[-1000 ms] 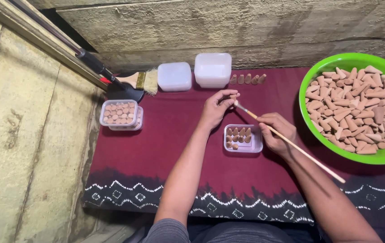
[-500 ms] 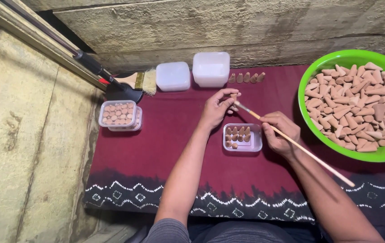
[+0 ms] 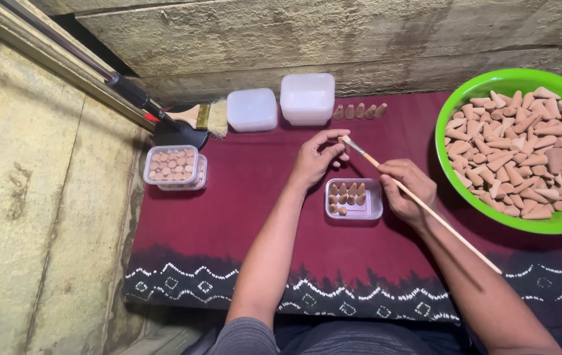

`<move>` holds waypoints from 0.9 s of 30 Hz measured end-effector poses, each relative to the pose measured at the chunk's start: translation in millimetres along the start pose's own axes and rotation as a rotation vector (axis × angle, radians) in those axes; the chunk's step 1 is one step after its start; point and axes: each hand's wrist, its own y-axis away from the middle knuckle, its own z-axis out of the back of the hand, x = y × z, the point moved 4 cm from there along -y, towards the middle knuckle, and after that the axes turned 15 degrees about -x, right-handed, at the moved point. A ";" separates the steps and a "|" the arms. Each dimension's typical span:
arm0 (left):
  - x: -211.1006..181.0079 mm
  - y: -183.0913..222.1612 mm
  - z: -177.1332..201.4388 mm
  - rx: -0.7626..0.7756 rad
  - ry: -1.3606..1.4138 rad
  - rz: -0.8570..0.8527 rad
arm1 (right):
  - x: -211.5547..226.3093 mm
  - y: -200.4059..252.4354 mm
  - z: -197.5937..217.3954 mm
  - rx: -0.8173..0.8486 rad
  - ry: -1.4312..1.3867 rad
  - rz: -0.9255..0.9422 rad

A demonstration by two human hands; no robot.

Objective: Sorting incense cones from a large bowl into smaller plastic containers and arranging them using a wooden stick.

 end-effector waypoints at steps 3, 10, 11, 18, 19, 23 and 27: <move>1.7 -2.5 3.0 -0.008 0.002 0.026 | 5.4 -1.9 -2.5 0.067 -0.003 -0.015; -2.0 0.8 0.8 -0.004 0.004 0.036 | 0.6 1.4 1.2 -0.005 0.003 0.012; -4.1 0.9 0.8 -0.008 0.002 0.032 | 2.9 -0.1 -1.1 0.025 -0.003 0.015; -7.7 1.4 0.1 -0.013 0.002 0.015 | -0.4 4.5 1.9 0.036 -0.005 0.024; -4.3 0.4 0.6 -0.014 0.003 0.015 | -0.6 3.6 1.4 0.037 -0.005 0.025; -1.5 -0.7 2.2 0.019 0.015 0.010 | 7.0 -1.0 -1.5 0.033 0.002 0.035; -3.4 -1.3 1.8 0.043 0.028 0.015 | -0.8 5.7 0.0 0.036 0.005 0.027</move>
